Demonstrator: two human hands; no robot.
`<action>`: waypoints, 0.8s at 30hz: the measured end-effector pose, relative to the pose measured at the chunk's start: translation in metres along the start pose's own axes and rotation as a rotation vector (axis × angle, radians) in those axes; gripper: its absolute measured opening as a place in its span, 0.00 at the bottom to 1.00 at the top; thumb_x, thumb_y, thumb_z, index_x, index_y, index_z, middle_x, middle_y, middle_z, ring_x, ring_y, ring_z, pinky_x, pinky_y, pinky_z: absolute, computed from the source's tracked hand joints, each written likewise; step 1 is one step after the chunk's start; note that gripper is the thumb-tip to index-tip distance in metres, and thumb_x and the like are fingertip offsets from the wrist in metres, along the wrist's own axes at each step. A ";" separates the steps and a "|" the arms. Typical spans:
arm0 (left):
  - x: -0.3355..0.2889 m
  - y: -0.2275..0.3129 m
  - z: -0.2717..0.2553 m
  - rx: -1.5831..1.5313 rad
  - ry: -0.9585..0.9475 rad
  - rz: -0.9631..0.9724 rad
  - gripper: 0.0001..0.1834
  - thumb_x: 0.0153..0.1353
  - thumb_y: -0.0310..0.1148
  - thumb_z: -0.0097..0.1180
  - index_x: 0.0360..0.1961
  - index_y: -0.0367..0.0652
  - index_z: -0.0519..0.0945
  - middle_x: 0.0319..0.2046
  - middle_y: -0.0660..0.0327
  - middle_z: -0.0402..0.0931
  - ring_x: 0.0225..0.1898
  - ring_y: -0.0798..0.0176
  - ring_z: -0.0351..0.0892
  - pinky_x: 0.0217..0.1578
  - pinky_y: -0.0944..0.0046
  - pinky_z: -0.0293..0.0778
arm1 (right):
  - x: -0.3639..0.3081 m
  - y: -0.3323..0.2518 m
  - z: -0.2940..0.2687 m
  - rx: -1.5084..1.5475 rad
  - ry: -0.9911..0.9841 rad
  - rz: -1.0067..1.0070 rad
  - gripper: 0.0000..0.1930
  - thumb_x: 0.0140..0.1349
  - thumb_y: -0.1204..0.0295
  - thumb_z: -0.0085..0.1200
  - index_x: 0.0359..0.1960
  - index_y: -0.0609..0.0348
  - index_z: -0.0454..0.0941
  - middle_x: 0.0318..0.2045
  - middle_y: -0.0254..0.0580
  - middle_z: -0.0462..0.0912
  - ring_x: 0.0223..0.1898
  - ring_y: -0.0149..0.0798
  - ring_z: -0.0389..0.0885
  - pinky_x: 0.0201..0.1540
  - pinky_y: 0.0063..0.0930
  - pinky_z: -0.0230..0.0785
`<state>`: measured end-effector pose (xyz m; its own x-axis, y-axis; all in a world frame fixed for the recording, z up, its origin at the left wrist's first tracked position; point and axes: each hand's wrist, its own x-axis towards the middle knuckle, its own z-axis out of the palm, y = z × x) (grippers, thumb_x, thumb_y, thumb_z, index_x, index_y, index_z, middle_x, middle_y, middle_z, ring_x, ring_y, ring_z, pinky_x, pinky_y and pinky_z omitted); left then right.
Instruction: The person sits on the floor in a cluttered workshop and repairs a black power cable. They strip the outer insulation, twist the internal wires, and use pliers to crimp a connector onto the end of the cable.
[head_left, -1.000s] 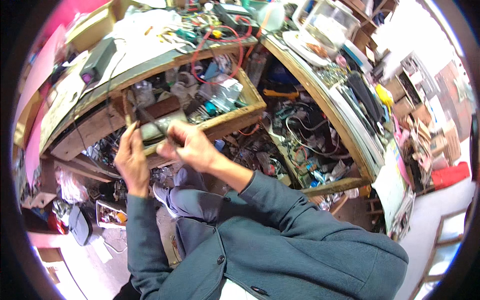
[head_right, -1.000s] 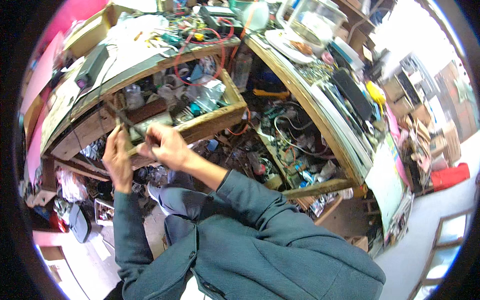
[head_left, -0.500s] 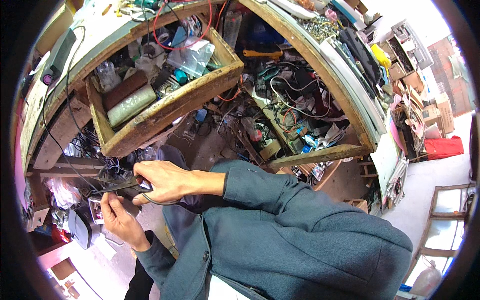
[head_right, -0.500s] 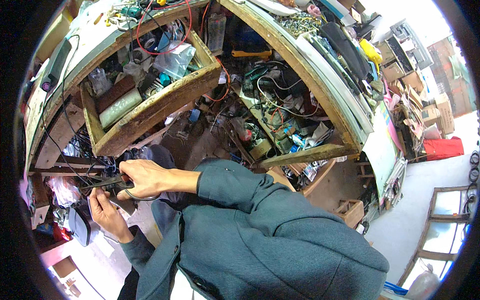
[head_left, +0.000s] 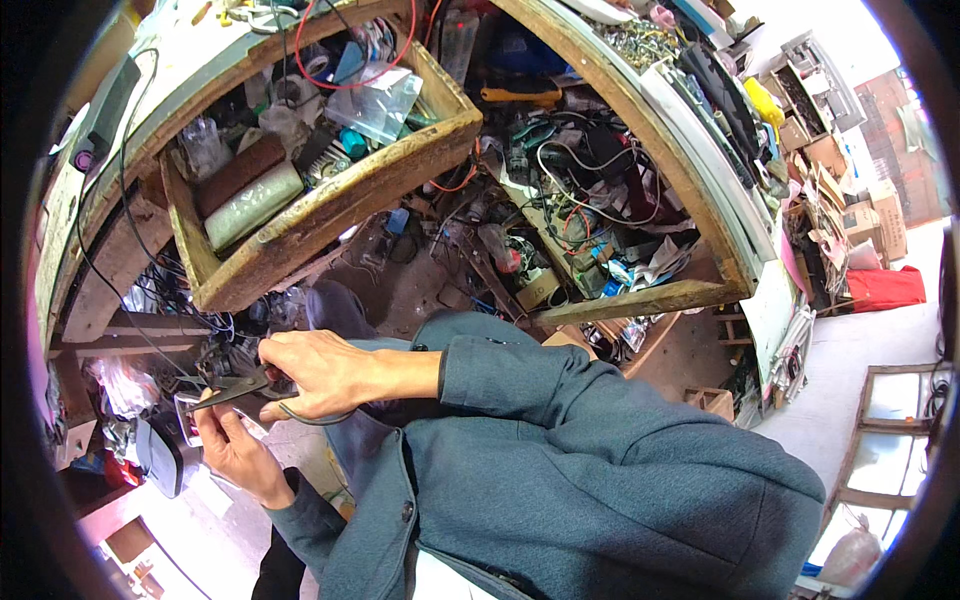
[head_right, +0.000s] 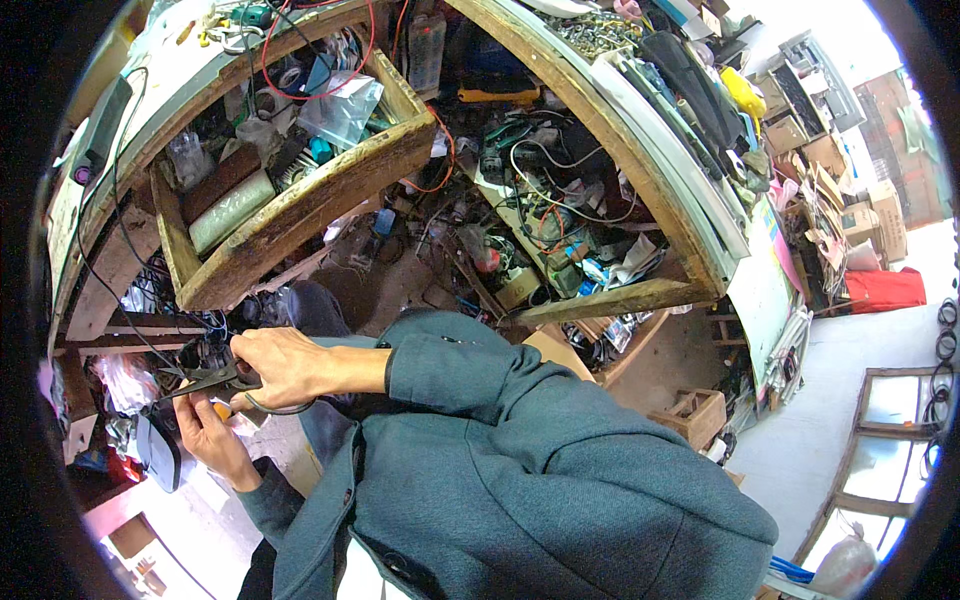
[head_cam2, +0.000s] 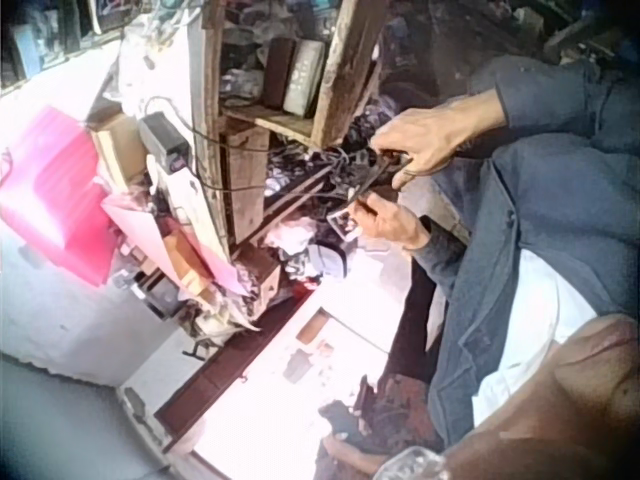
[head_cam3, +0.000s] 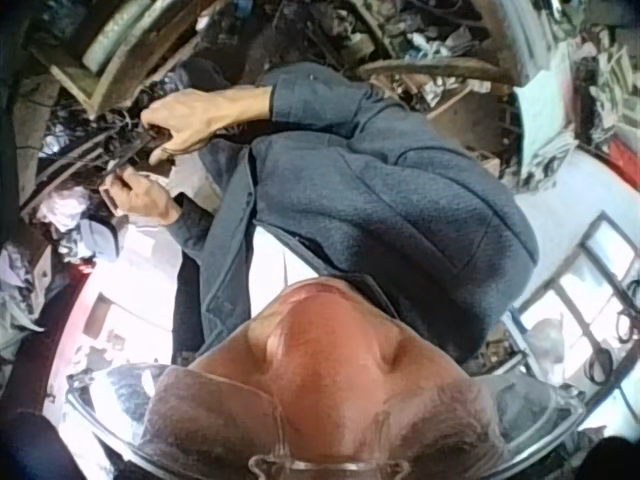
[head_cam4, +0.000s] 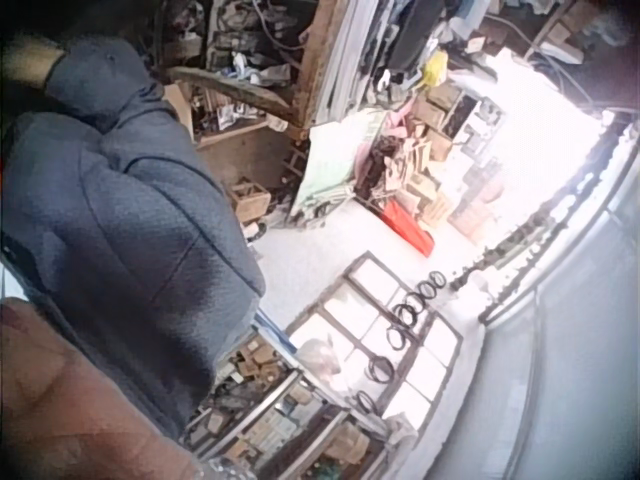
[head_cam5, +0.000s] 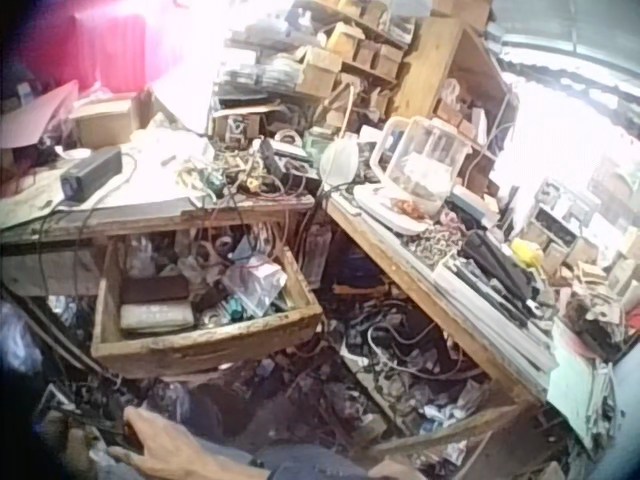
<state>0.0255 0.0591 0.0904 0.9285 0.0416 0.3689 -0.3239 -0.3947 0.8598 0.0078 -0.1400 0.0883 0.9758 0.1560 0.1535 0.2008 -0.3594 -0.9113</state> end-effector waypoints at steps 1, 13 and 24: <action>-0.001 -0.001 -0.001 -0.019 -0.010 -0.013 0.12 0.78 0.30 0.51 0.52 0.34 0.81 0.35 0.68 0.77 0.33 0.75 0.69 0.33 0.73 0.66 | 0.000 0.000 0.002 -0.013 0.004 -0.009 0.28 0.53 0.49 0.70 0.37 0.63 0.74 0.36 0.54 0.81 0.38 0.60 0.81 0.41 0.51 0.72; -0.005 0.017 -0.017 0.208 -0.015 0.023 0.14 0.77 0.31 0.54 0.50 0.29 0.81 0.36 0.59 0.82 0.35 0.68 0.76 0.38 0.66 0.74 | 0.008 -0.002 0.022 0.031 -0.041 -0.034 0.26 0.57 0.52 0.70 0.34 0.66 0.73 0.30 0.58 0.81 0.33 0.63 0.81 0.35 0.52 0.72; -0.002 0.026 -0.029 0.385 -0.126 -0.016 0.11 0.75 0.29 0.52 0.47 0.29 0.80 0.36 0.51 0.82 0.36 0.56 0.79 0.41 0.59 0.74 | -0.003 0.000 0.044 0.157 -0.203 0.036 0.34 0.54 0.45 0.72 0.38 0.68 0.72 0.31 0.59 0.83 0.36 0.63 0.83 0.37 0.52 0.73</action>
<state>0.0099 0.0752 0.1217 0.9557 -0.0528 0.2895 -0.2396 -0.7110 0.6612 0.0010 -0.0996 0.0713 0.9413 0.3330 0.0547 0.1350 -0.2229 -0.9655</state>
